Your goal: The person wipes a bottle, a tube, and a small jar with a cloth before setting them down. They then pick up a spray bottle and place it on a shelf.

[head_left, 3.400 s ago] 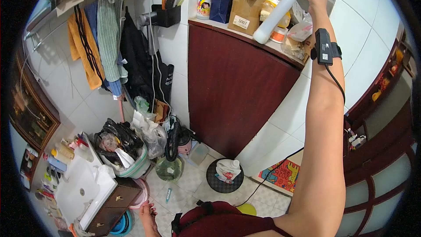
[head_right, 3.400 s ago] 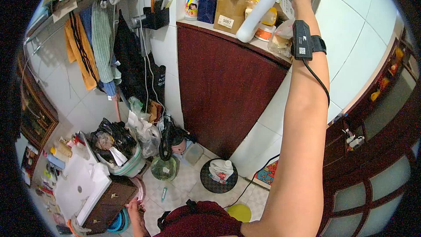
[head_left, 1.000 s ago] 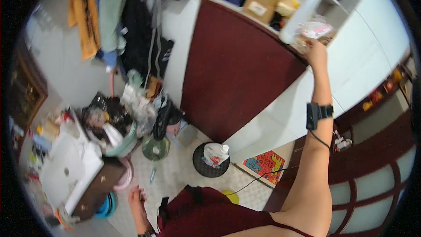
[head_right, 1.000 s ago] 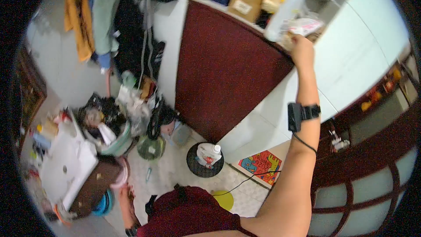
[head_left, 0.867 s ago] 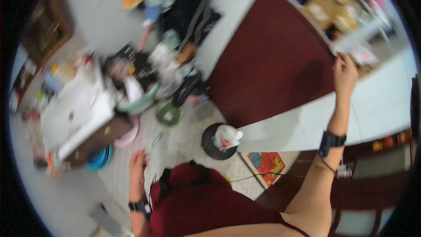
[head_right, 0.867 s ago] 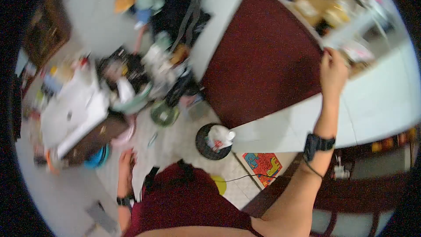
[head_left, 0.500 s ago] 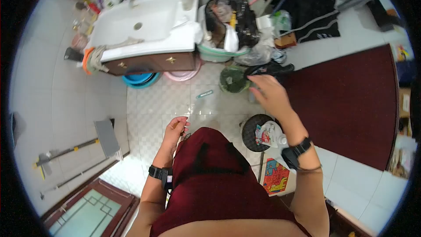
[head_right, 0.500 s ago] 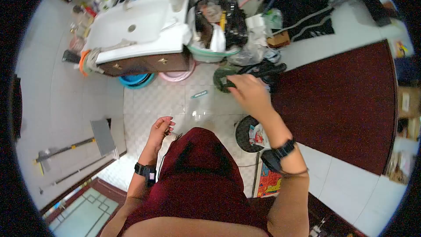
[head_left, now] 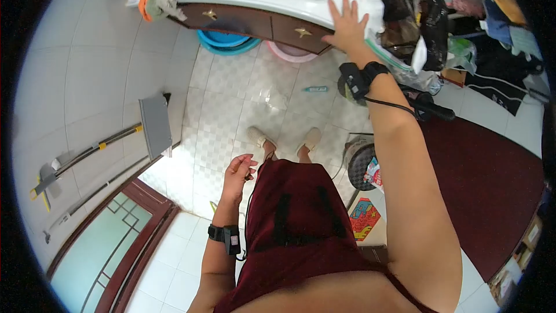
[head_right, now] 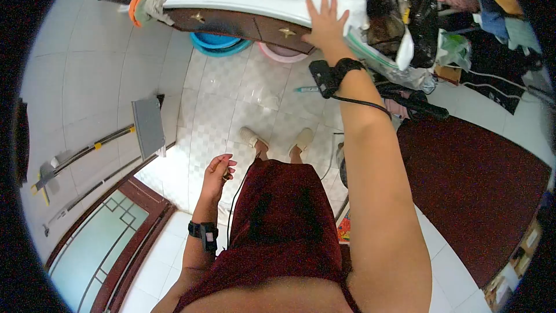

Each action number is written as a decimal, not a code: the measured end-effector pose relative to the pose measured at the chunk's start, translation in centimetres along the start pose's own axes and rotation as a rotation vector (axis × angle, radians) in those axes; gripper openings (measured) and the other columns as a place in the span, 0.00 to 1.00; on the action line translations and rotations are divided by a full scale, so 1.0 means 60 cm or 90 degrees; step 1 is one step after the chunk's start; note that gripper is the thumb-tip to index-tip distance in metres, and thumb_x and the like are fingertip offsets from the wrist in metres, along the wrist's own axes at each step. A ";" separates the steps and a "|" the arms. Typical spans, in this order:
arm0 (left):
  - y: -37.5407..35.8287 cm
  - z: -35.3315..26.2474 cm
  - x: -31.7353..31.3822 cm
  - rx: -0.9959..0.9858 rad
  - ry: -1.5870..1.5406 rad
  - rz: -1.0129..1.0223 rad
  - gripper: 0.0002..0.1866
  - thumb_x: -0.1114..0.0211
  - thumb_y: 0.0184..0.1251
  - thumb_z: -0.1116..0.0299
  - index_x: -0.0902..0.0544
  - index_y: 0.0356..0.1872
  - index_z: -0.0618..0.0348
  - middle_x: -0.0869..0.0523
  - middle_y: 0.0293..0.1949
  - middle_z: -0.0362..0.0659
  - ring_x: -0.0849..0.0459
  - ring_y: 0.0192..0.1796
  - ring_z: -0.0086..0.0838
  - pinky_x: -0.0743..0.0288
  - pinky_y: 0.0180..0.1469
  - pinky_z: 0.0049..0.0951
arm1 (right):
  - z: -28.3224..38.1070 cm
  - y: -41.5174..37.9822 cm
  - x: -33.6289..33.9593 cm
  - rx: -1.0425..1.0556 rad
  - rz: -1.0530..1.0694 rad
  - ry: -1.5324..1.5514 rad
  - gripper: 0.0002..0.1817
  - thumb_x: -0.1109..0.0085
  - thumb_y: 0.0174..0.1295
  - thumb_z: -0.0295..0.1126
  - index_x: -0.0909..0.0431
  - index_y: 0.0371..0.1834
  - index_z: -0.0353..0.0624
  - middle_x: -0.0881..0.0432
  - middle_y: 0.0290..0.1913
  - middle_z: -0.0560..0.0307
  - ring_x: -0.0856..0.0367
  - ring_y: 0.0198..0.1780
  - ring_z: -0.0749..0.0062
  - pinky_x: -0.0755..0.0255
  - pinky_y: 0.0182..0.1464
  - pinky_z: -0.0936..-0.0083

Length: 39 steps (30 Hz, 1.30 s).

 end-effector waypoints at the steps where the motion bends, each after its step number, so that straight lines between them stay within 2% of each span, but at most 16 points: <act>1: 0.009 0.000 0.016 0.008 -0.003 -0.005 0.15 0.40 0.65 0.60 0.23 0.48 0.57 0.17 0.36 0.40 0.23 0.33 0.20 0.29 0.34 0.20 | 0.000 0.011 -0.002 -0.019 -0.007 -0.007 0.56 0.27 0.39 0.48 0.53 0.72 0.64 0.56 0.73 0.45 0.61 0.74 0.47 0.61 0.63 0.30; 4: 0.032 -0.009 0.056 0.030 -0.016 -0.016 0.16 0.39 0.64 0.59 0.23 0.48 0.57 0.17 0.37 0.40 0.23 0.33 0.20 0.29 0.35 0.20 | -0.005 0.024 -0.014 -0.038 -0.007 -0.073 0.48 0.32 0.46 0.35 0.51 0.71 0.67 0.54 0.73 0.50 0.58 0.74 0.51 0.59 0.65 0.33; 7: 0.061 -0.039 0.083 0.035 -0.030 -0.011 0.17 0.38 0.63 0.58 0.22 0.48 0.57 0.17 0.37 0.41 0.23 0.34 0.21 0.29 0.35 0.21 | 0.003 0.025 -0.010 -0.051 -0.009 -0.060 0.46 0.37 0.48 0.27 0.49 0.70 0.68 0.53 0.73 0.51 0.56 0.73 0.51 0.57 0.65 0.34; 11: 0.099 -0.084 0.115 0.005 -0.022 -0.001 0.17 0.39 0.64 0.58 0.22 0.48 0.58 0.17 0.37 0.41 0.24 0.34 0.21 0.30 0.36 0.21 | 0.006 0.029 -0.012 -0.043 -0.045 -0.078 0.48 0.38 0.45 0.22 0.48 0.70 0.68 0.51 0.72 0.52 0.54 0.73 0.52 0.55 0.65 0.36; 23: 0.146 -0.139 0.145 0.016 -0.057 0.012 0.16 0.39 0.65 0.58 0.22 0.48 0.57 0.17 0.37 0.40 0.24 0.33 0.20 0.30 0.35 0.20 | 0.014 0.035 -0.006 -0.053 -0.018 -0.092 0.50 0.35 0.42 0.22 0.48 0.70 0.67 0.51 0.72 0.54 0.54 0.73 0.54 0.53 0.65 0.39; 27: 0.129 -0.141 0.191 0.003 -0.054 -0.017 0.17 0.39 0.65 0.58 0.23 0.49 0.57 0.17 0.37 0.40 0.24 0.34 0.20 0.30 0.35 0.20 | 0.020 0.033 -0.002 -0.059 -0.011 -0.093 0.50 0.34 0.41 0.22 0.48 0.70 0.65 0.51 0.72 0.54 0.54 0.73 0.54 0.53 0.66 0.40; 33: 0.085 -0.119 0.311 -0.033 -0.099 -0.144 0.17 0.40 0.64 0.60 0.23 0.49 0.58 0.17 0.38 0.40 0.24 0.33 0.19 0.30 0.35 0.20 | 0.030 0.029 0.002 -0.034 -0.031 -0.081 0.48 0.36 0.42 0.22 0.46 0.70 0.64 0.49 0.72 0.52 0.53 0.72 0.53 0.52 0.65 0.40; 39: 0.069 -0.110 0.308 -0.055 -0.136 -0.154 0.17 0.41 0.66 0.58 0.23 0.48 0.58 0.17 0.36 0.39 0.23 0.32 0.18 0.29 0.33 0.19 | 0.025 0.029 0.002 -0.025 -0.046 -0.102 0.50 0.35 0.39 0.21 0.46 0.70 0.63 0.48 0.71 0.53 0.51 0.72 0.53 0.49 0.64 0.40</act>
Point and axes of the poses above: each hand's wrist, its own y-axis towards the middle knuckle, its own x-axis out of the back of the hand, z = x × y, the point moved 10 cm from there along y, towards the middle knuckle
